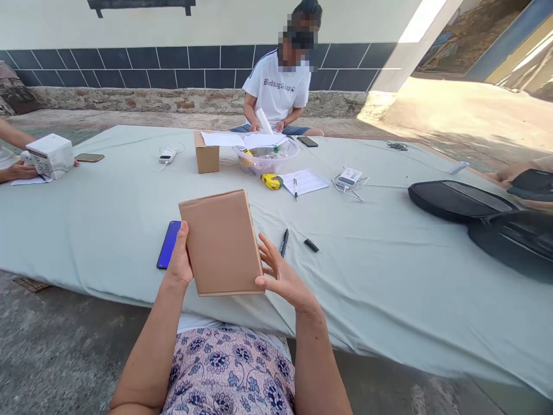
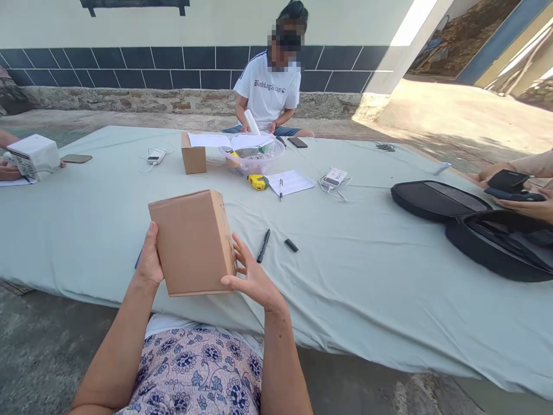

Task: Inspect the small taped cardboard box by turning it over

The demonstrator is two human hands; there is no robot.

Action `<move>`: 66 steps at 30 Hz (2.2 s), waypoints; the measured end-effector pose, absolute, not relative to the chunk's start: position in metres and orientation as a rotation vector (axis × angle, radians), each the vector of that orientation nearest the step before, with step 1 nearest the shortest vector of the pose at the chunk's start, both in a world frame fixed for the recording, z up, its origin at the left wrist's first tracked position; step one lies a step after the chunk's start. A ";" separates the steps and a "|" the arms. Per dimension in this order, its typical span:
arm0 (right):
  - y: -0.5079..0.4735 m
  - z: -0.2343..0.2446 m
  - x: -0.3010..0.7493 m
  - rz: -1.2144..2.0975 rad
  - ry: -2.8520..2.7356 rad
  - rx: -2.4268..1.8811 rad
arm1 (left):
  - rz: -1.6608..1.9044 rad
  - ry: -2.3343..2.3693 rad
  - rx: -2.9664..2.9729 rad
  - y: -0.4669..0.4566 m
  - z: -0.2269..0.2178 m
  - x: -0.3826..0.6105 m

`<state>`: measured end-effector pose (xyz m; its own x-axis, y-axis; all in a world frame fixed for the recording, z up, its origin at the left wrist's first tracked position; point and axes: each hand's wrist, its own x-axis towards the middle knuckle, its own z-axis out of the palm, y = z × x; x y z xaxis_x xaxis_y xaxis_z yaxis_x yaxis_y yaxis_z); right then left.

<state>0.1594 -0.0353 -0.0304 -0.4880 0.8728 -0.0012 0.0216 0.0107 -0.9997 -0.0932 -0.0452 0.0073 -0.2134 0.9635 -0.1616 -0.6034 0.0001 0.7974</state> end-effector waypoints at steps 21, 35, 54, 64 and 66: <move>-0.022 -0.046 0.169 1.569 -0.972 -0.874 | 1.272 0.997 0.832 -0.049 -0.010 -0.062; -0.028 -0.023 0.150 1.469 -0.908 -1.000 | 1.166 0.968 1.070 -0.049 -0.017 -0.083; -0.038 -0.016 0.144 1.419 -1.070 -1.036 | 1.330 0.971 0.716 -0.048 -0.014 -0.081; -0.039 -0.023 0.129 1.076 -1.161 -1.156 | 1.288 0.981 0.508 -0.054 -0.003 -0.066; -0.041 -0.023 0.124 0.859 -1.192 -1.234 | 1.291 0.972 0.476 -0.057 -0.002 -0.057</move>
<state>0.1244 -0.0409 -0.0233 0.2138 0.9567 0.1975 0.1150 0.1762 -0.9776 -0.0571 -0.0567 -0.0020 -0.0246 0.9430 -0.3319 -0.5796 0.2570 0.7733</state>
